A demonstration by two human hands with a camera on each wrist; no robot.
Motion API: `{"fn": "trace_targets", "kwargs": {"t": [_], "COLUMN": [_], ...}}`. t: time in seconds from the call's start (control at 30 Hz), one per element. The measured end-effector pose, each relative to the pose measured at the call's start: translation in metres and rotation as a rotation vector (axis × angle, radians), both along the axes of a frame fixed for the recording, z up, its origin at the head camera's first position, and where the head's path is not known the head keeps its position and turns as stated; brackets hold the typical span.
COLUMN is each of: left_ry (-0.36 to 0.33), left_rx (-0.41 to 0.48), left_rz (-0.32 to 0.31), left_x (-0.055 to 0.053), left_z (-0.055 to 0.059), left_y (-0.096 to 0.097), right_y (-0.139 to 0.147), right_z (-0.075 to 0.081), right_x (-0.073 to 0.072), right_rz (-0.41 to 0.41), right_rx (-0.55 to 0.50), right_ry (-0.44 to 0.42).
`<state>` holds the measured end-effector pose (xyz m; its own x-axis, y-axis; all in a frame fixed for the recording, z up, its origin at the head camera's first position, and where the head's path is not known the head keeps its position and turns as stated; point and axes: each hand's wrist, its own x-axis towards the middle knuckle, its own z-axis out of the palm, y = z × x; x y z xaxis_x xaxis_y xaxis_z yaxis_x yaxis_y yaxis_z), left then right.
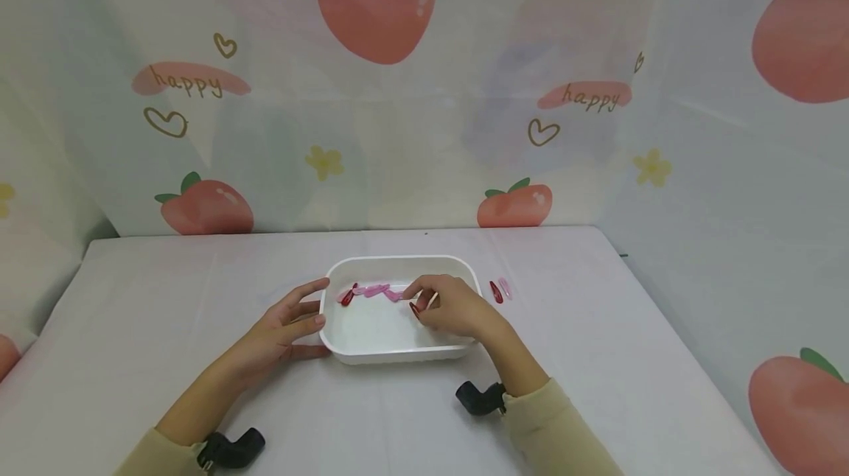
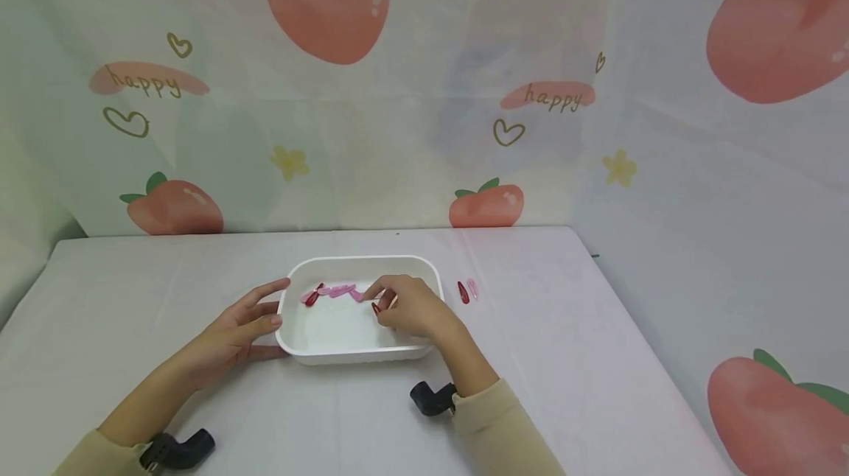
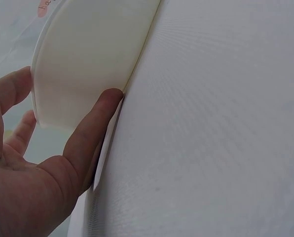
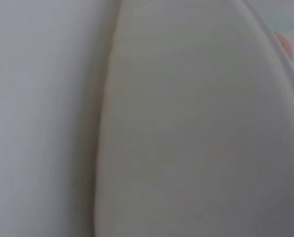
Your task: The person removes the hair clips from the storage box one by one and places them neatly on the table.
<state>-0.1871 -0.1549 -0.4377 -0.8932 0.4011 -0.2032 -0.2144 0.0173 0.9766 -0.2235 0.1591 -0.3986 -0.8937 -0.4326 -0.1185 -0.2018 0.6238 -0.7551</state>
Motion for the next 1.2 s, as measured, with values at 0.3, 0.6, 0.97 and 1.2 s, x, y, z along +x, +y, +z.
{"fn": "trace_targets", "kwargs": {"t": [0.3,0.6,0.97,1.2], "left_ry": [0.029,0.030,0.031,0.036], "left_rx": [-0.003,-0.007,-0.006,-0.003], "left_rz": [-0.014,-0.015,-0.014,-0.017], "left_x": [0.001,0.000,0.001,0.000], "left_z": [0.001,-0.001,-0.001,-0.001], "left_y": [0.000,0.000,0.001,0.001], "right_y": [0.011,0.023,0.039,0.050], "right_z": [0.011,0.017,0.025,0.027], "right_x": [-0.006,-0.009,-0.011,-0.015], "right_rz": [-0.018,-0.057,-0.118,-0.131], "right_rx": [-0.284,-0.353,-0.418,-0.442], "right_ry": [-0.127,-0.103,-0.086,-0.063]}}
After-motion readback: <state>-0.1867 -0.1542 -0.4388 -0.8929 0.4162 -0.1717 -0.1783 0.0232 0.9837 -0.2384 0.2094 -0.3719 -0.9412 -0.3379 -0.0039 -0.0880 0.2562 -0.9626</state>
